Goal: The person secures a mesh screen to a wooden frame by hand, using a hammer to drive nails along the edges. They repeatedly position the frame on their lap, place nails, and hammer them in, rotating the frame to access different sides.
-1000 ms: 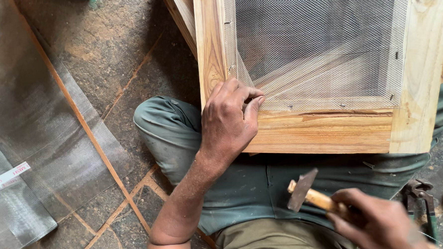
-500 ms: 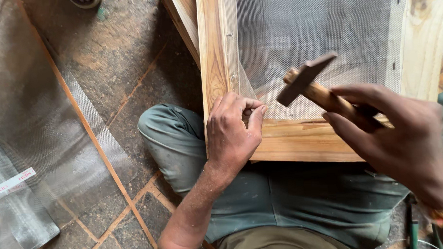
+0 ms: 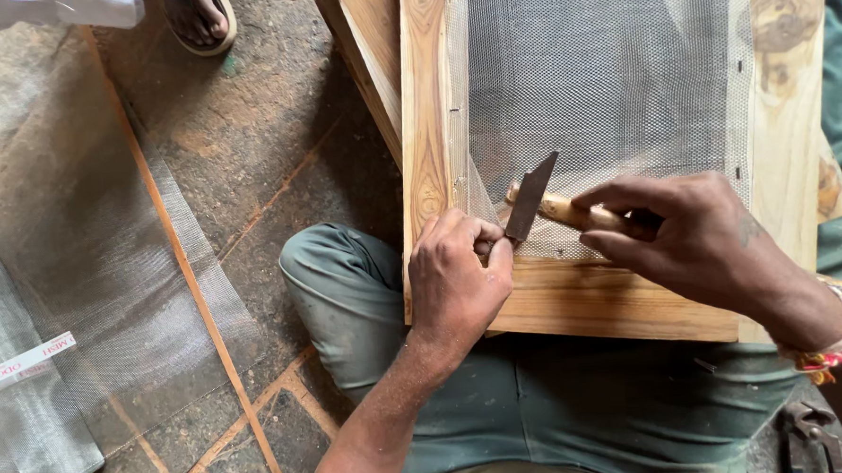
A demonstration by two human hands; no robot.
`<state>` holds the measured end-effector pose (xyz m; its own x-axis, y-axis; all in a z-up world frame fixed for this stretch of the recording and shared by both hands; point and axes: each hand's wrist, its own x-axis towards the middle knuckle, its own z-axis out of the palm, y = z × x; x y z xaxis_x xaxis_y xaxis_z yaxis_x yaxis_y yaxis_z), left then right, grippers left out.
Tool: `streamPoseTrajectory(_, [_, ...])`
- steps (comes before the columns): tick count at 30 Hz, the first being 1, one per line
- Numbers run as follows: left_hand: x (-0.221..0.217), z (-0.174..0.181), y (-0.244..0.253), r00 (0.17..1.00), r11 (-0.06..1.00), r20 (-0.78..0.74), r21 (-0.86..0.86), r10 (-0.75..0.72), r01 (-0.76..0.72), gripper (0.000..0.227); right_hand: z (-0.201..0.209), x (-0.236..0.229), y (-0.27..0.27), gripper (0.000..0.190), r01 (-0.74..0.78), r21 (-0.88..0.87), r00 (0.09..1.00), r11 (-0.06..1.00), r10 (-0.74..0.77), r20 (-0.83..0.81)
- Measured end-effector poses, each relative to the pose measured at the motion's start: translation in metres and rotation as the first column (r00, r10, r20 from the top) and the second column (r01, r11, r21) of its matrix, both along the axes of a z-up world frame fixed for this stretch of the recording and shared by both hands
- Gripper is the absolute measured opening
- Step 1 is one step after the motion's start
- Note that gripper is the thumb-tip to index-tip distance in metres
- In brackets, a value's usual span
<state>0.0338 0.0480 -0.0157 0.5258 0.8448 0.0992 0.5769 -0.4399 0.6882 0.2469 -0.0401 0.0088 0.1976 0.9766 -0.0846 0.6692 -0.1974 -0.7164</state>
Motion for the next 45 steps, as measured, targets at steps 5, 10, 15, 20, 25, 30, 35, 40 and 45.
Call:
streamPoseTrajectory(5, [-0.001,0.001,0.000,1.000,0.999,-0.001,-0.051,0.001,-0.001,0.016,-0.001,-0.001,0.003,0.030,0.066,-0.050,0.998,0.997,-0.065,0.023])
streamPoseTrajectory(10, [-0.003,0.003,0.001,0.999,0.999,-0.024,-0.023,-0.035,0.035,0.009,0.005,-0.004,-0.005,0.033,0.047,0.001,0.999,0.999,-0.047,-0.022])
streamPoseTrajectory(15, [-0.011,0.001,0.002,0.993,0.994,0.065,0.064,-0.098,0.093,0.007,0.009,-0.017,-0.041,0.038,0.195,0.069,0.980,0.978,-0.197,0.029])
streamPoseTrajectory(20, [-0.017,-0.001,0.004,0.985,0.984,0.070,0.096,-0.155,0.148,0.019,-0.006,-0.038,-0.082,0.038,0.304,0.043,0.952,0.952,-0.305,0.010])
streamPoseTrajectory(25, [-0.018,-0.007,0.006,0.977,0.973,0.062,0.123,-0.204,0.195,0.017,-0.026,-0.058,-0.114,0.038,0.372,-0.039,0.927,0.927,-0.373,-0.026])
streamPoseTrajectory(30, [-0.017,-0.010,0.013,0.969,0.960,0.066,0.166,-0.239,0.225,0.010,-0.058,-0.064,-0.127,0.045,0.441,0.055,0.897,0.896,-0.439,-0.044])
streamPoseTrajectory(35, [-0.019,-0.018,0.012,0.964,0.948,0.068,0.211,-0.257,0.238,0.011,-0.097,-0.055,-0.135,0.043,0.504,-0.147,0.863,0.851,-0.496,0.092])
streamPoseTrajectory(40, [-0.023,-0.029,0.013,0.946,0.896,0.075,0.351,-0.316,0.271,0.011,-0.103,-0.056,-0.130,0.049,0.474,0.124,0.880,0.872,-0.467,-0.085])
streamPoseTrajectory(45, [-0.025,-0.037,0.016,0.940,0.891,0.037,0.335,-0.338,0.307,0.011,-0.083,-0.058,-0.131,0.056,0.504,0.082,0.863,0.860,-0.499,-0.078])
